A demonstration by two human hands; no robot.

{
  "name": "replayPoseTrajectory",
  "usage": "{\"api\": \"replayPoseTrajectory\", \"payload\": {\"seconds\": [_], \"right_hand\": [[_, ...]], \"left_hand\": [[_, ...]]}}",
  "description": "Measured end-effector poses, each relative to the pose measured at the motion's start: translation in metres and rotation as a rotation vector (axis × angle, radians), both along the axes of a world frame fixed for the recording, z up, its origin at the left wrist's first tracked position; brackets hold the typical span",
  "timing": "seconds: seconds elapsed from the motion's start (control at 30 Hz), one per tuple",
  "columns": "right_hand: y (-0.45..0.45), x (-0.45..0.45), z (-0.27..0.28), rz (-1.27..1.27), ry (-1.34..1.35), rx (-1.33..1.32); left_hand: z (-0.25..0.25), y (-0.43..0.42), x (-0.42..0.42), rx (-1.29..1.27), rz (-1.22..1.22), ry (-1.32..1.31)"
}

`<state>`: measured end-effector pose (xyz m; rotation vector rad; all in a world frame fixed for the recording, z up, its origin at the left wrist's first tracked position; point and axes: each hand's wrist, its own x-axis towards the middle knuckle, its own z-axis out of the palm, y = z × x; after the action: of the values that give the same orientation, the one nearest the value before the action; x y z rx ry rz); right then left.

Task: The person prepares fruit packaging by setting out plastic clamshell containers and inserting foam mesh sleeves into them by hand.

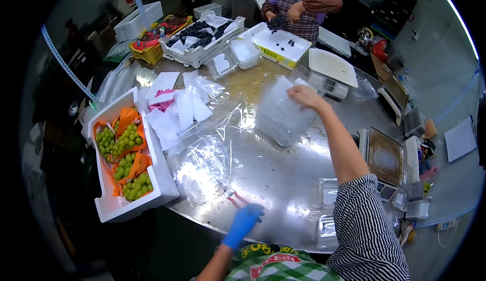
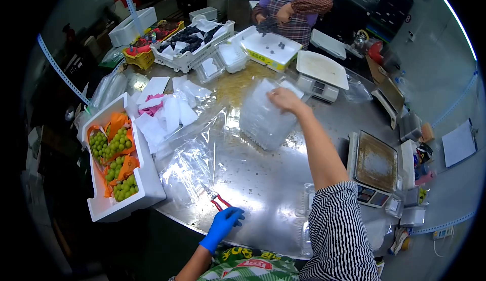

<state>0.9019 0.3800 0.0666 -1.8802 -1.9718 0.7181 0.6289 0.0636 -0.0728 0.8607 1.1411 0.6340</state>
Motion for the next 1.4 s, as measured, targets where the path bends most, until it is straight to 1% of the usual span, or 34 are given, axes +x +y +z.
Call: {"api": "replayPoseTrajectory", "payload": {"seconds": [0.1, 0.13, 0.17, 0.23, 0.33, 0.37, 0.4, 0.43, 0.47, 0.53, 0.63, 0.77, 0.83, 0.87, 0.93, 0.97, 1.07, 1.1, 1.2, 1.23, 1.33, 1.4], "right_hand": [[0.000, -0.049, -0.016, 0.214, -0.162, 0.040], [-0.005, -0.062, -0.017, 0.274, -0.225, 0.044], [-0.010, -0.074, -0.018, 0.286, -0.257, 0.031], [-0.021, -0.088, -0.019, 0.296, -0.318, 0.011], [-0.021, -0.074, -0.056, 0.158, -0.147, -0.092], [-0.021, -0.073, -0.065, 0.143, -0.147, -0.060], [-0.022, -0.076, -0.066, 0.133, -0.150, -0.025], [-0.024, -0.079, -0.067, 0.127, -0.157, 0.005], [-0.024, -0.080, -0.067, 0.146, -0.170, -0.045], [-0.019, -0.083, -0.046, 0.170, -0.191, -0.143], [-0.026, -0.070, -0.032, 0.197, -0.079, -0.082], [-0.045, -0.054, -0.019, 0.131, -0.078, 0.049], [-0.052, -0.044, -0.015, 0.168, -0.050, 0.088], [-0.055, -0.037, -0.015, 0.184, -0.035, 0.104], [-0.064, -0.027, -0.017, 0.189, 0.000, 0.215], [-0.069, -0.020, -0.017, 0.182, 0.006, 0.272], [-0.087, -0.001, -0.019, 0.141, 0.000, 0.422], [-0.095, 0.008, -0.018, 0.123, -0.009, 0.468], [-0.118, 0.040, -0.019, 0.137, 0.017, 0.452], [-0.122, 0.049, -0.020, 0.130, 0.006, 0.443], [-0.128, 0.062, -0.020, 0.126, -0.048, 0.420], [-0.117, 0.057, -0.019, 0.129, -0.103, 0.412]], "left_hand": [[-0.020, -0.011, -0.028, -0.011, 0.125, -0.026], [-0.016, -0.013, -0.034, -0.014, 0.165, -0.026], [-0.010, -0.012, -0.041, -0.058, 0.167, 0.041], [-0.007, -0.013, -0.050, -0.072, 0.209, 0.045], [-0.021, -0.014, -0.054, -0.024, 0.190, 0.079], [-0.023, -0.013, -0.054, 0.012, 0.177, 0.083], [-0.014, -0.011, -0.049, -0.027, 0.200, 0.062], [-0.007, -0.009, -0.044, -0.012, 0.181, 0.060], [-0.002, -0.011, -0.041, -0.002, 0.159, 0.058], [0.001, -0.014, -0.036, 0.008, 0.127, 0.073], [0.012, -0.019, -0.032, 0.036, 0.076, 0.108], [0.011, -0.029, -0.031, 0.074, 0.075, 0.110], [0.020, -0.035, -0.026, 0.101, 0.067, 0.119], [0.027, -0.036, -0.023, 0.071, 0.066, 0.107], [0.032, -0.038, -0.017, 0.089, 0.002, 0.175], [0.026, -0.039, -0.016, 0.134, -0.015, 0.185], [0.030, -0.041, -0.003, 0.117, -0.058, 0.179], [0.024, -0.042, 0.000, 0.156, -0.082, 0.182], [0.020, -0.045, 0.012, 0.129, -0.117, 0.154], [0.023, -0.045, 0.018, 0.102, -0.128, 0.149], [0.010, -0.046, 0.031, 0.028, -0.214, 0.159], [0.014, -0.046, 0.043, 0.078, -0.297, 0.167]]}}
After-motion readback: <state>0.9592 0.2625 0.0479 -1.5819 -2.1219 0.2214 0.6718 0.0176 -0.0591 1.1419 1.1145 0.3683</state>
